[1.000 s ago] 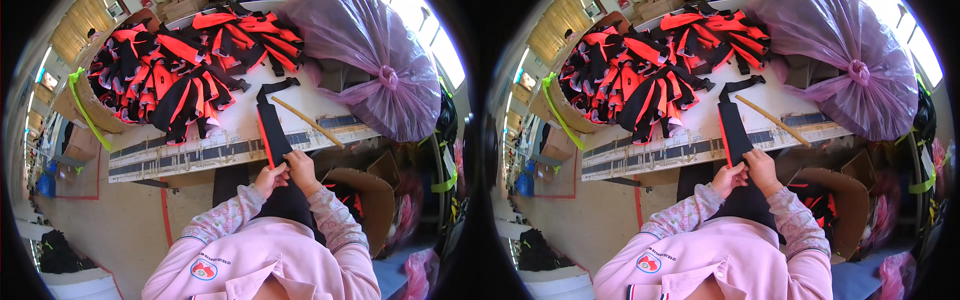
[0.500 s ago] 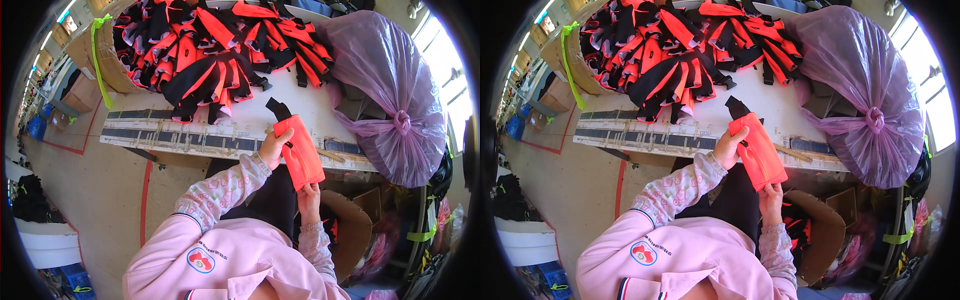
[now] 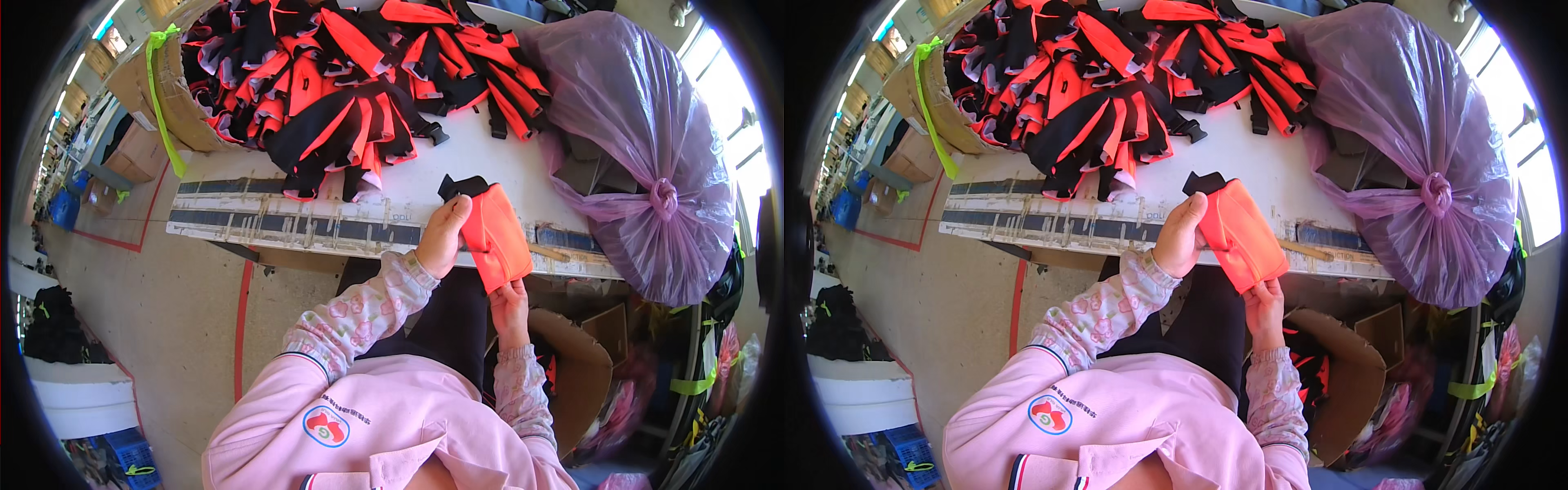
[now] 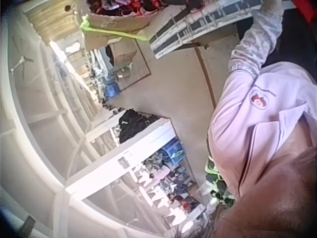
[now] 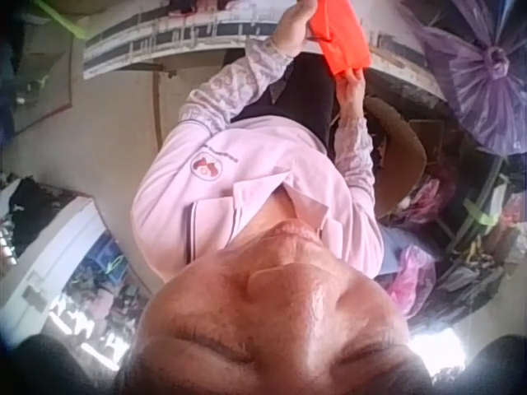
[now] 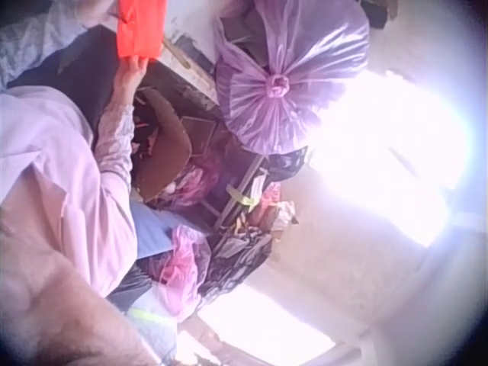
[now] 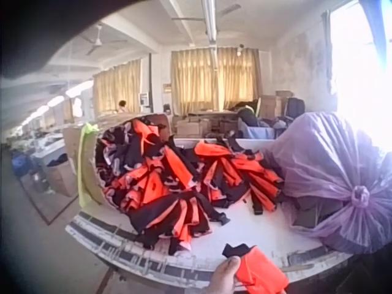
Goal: Assembling components of life jackets by using a wooden rod to turn fabric sleeves inside out and inserting foam.
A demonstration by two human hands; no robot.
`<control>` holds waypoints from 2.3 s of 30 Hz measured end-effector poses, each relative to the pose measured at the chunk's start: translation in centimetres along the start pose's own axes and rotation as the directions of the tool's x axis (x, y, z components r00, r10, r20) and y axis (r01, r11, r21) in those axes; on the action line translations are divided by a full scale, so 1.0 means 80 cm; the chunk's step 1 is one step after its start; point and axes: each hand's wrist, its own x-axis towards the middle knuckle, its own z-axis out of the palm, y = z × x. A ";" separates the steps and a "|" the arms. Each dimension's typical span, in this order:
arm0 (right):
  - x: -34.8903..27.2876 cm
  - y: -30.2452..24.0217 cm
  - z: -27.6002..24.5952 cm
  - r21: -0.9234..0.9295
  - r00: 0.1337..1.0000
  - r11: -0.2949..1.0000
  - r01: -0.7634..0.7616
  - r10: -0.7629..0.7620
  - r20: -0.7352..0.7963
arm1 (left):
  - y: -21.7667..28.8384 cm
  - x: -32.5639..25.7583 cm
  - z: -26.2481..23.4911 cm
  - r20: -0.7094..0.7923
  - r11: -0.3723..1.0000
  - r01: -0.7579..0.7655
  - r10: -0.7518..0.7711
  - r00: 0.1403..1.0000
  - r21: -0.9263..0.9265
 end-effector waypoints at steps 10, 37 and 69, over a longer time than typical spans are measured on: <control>-0.006 0.016 0.000 0.084 1.000 0.996 -0.014 0.013 0.006 | 0.000 -0.015 0.046 0.113 0.901 -0.333 0.313 0.943 0.279; -0.005 -0.134 0.102 -0.588 0.930 0.775 0.229 0.003 0.367 | 0.040 0.022 0.014 0.181 0.968 -0.077 0.033 0.983 0.239; 0.064 -0.151 -0.006 -0.824 0.745 -0.368 0.430 -0.372 0.554 | 0.033 0.056 -0.015 -0.109 0.881 -0.093 0.161 0.981 0.465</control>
